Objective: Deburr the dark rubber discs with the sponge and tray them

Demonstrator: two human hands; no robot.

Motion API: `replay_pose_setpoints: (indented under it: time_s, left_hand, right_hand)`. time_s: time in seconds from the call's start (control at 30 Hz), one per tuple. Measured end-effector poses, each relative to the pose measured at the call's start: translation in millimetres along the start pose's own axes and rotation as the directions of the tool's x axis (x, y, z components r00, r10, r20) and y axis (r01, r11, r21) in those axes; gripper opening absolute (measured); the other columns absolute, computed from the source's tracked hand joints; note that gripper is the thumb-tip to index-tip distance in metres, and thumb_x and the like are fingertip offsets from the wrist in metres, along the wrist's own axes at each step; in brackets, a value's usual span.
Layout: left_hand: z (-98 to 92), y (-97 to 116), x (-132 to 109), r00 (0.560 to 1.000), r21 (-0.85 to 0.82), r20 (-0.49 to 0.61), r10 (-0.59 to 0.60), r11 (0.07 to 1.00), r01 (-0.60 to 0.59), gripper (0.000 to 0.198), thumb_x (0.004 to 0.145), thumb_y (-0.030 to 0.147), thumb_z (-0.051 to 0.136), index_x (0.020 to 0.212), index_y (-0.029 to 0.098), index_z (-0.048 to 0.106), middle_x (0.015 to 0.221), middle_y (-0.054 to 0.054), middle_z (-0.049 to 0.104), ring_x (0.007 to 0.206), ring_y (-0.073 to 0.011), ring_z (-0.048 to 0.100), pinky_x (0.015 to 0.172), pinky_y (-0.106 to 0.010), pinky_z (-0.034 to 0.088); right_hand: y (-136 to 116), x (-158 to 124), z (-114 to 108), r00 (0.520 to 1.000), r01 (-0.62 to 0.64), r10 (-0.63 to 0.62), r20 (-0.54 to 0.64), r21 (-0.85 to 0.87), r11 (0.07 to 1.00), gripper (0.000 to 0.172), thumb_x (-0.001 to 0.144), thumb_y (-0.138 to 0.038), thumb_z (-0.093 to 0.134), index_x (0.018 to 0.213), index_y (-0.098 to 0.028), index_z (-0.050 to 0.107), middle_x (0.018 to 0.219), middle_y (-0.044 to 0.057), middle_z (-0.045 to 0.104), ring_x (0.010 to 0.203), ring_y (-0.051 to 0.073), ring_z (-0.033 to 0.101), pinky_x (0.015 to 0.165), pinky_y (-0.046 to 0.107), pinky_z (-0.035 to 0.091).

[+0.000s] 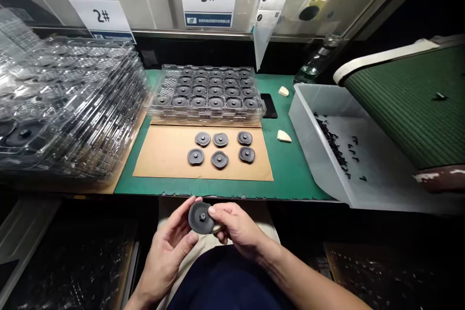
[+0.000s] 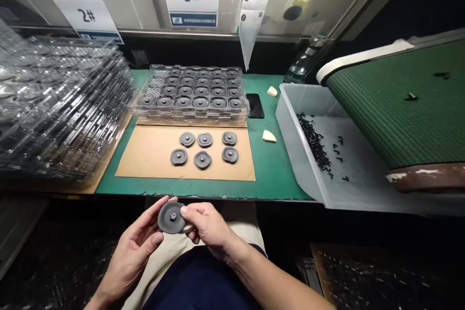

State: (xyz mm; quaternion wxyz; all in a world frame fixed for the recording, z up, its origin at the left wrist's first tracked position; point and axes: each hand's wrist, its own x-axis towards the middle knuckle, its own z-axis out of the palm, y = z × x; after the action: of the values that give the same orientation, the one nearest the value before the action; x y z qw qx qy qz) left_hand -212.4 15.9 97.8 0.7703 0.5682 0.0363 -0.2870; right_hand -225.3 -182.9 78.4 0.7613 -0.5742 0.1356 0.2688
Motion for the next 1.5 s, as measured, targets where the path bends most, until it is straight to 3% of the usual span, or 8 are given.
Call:
replay_pose_setpoints:
  time_s: [0.2, 0.3, 0.4, 0.6, 0.87, 1.03, 1.2, 1.5]
  left_hand:
    - [7.6, 2, 7, 0.997, -0.111, 0.037, 0.06, 0.992, -0.056, 0.062, 0.086, 0.035, 0.085, 0.143, 0.025, 0.063, 0.148, -0.014, 0.061, 0.137, -0.0297, 0.058, 0.113, -0.028, 0.049]
    - [14.3, 4, 8, 0.994, -0.172, -0.046, 0.103, 0.979, -0.11, 0.059, 0.084, 0.034, 0.086, 0.139, 0.023, 0.065, 0.145, -0.015, 0.064, 0.134, -0.0274, 0.061, 0.109, -0.024, 0.05]
    - [18.7, 9, 8, 0.988, -0.181, -0.09, 0.124, 0.974, -0.138, 0.057, 0.082, 0.029, 0.089, 0.134, 0.023, 0.069, 0.141, -0.014, 0.067, 0.129, -0.0266, 0.064, 0.105, -0.023, 0.053]
    - [22.9, 16, 4, 0.981, -0.238, -0.173, 0.089, 0.962, -0.13, 0.058, 0.08, 0.03, 0.09, 0.134, 0.025, 0.071, 0.136, -0.013, 0.07, 0.126, -0.0286, 0.066, 0.103, -0.025, 0.055]
    - [26.4, 21, -4, 0.988, -0.35, -0.155, -0.025, 0.936, -0.032, 0.049, 0.088, 0.037, 0.081, 0.136, 0.028, 0.071, 0.128, -0.013, 0.075, 0.119, -0.0295, 0.071, 0.1, -0.031, 0.059]
    - [28.4, 25, -1, 0.985, -0.386, -0.15, -0.083, 0.922, 0.019, 0.044, 0.088, 0.039, 0.08, 0.129, 0.022, 0.076, 0.123, -0.015, 0.076, 0.117, -0.0267, 0.072, 0.099, -0.026, 0.057]
    - [29.3, 29, -1, 0.972, -0.421, -0.208, -0.105, 0.907, 0.008, 0.046, 0.086, 0.042, 0.082, 0.127, 0.023, 0.076, 0.118, -0.015, 0.078, 0.109, -0.0258, 0.075, 0.096, -0.027, 0.06]
    - [23.7, 29, -1, 0.977, -0.413, -0.158, -0.142, 0.908, 0.065, 0.042, 0.089, 0.041, 0.079, 0.126, 0.02, 0.077, 0.12, -0.016, 0.077, 0.108, -0.0253, 0.075, 0.095, -0.027, 0.061]
  right_hand:
    - [-16, -13, -7, 0.984, 0.13, -0.141, -0.111, -0.102, 0.986, 0.049, 0.099, -0.062, 0.057, 0.089, -0.015, 0.066, 0.075, 0.002, 0.056, 0.06, 0.013, 0.051, 0.055, 0.025, 0.045]
    - [-26, -21, -13, 0.795, 0.366, -0.543, -0.272, -0.499, 0.786, 0.031, 0.105, -0.036, 0.055, 0.129, -0.019, 0.066, 0.115, 0.009, 0.065, 0.101, 0.019, 0.063, 0.094, 0.032, 0.051]
    - [-40, -34, -10, 0.687, 0.445, -0.712, -0.142, -0.693, 0.567, 0.049, 0.103, -0.021, 0.056, 0.151, -0.021, 0.048, 0.123, 0.009, 0.066, 0.109, 0.02, 0.063, 0.1, 0.034, 0.05]
    - [-74, -60, 5, 0.775, 0.523, -0.609, 0.168, -0.711, 0.47, 0.019, 0.106, -0.016, 0.048, 0.11, -0.019, 0.066, 0.099, 0.005, 0.066, 0.088, 0.017, 0.059, 0.081, 0.031, 0.049]
    - [-76, -58, 1, 0.792, 0.487, -0.58, 0.19, -0.771, 0.412, 0.019, 0.1, -0.013, 0.053, 0.108, -0.02, 0.068, 0.088, 0.003, 0.061, 0.076, 0.016, 0.055, 0.07, 0.029, 0.044]
    - [-76, -56, 4, 0.71, 0.449, -0.684, 0.167, -0.856, 0.257, 0.031, 0.102, -0.014, 0.049, 0.129, -0.02, 0.064, 0.1, 0.006, 0.059, 0.081, 0.017, 0.055, 0.073, 0.03, 0.044]
    - [-79, -59, 11, 0.81, 0.436, -0.565, 0.157, -0.806, 0.4, 0.014, 0.099, -0.014, 0.052, 0.091, -0.02, 0.063, 0.077, 0.0, 0.051, 0.07, 0.015, 0.048, 0.065, 0.029, 0.039]
    - [-77, -56, 8, 0.8, 0.415, -0.58, 0.154, -0.84, 0.349, 0.016, 0.099, -0.013, 0.05, 0.099, -0.02, 0.065, 0.085, 0.003, 0.054, 0.072, 0.016, 0.05, 0.067, 0.029, 0.04]
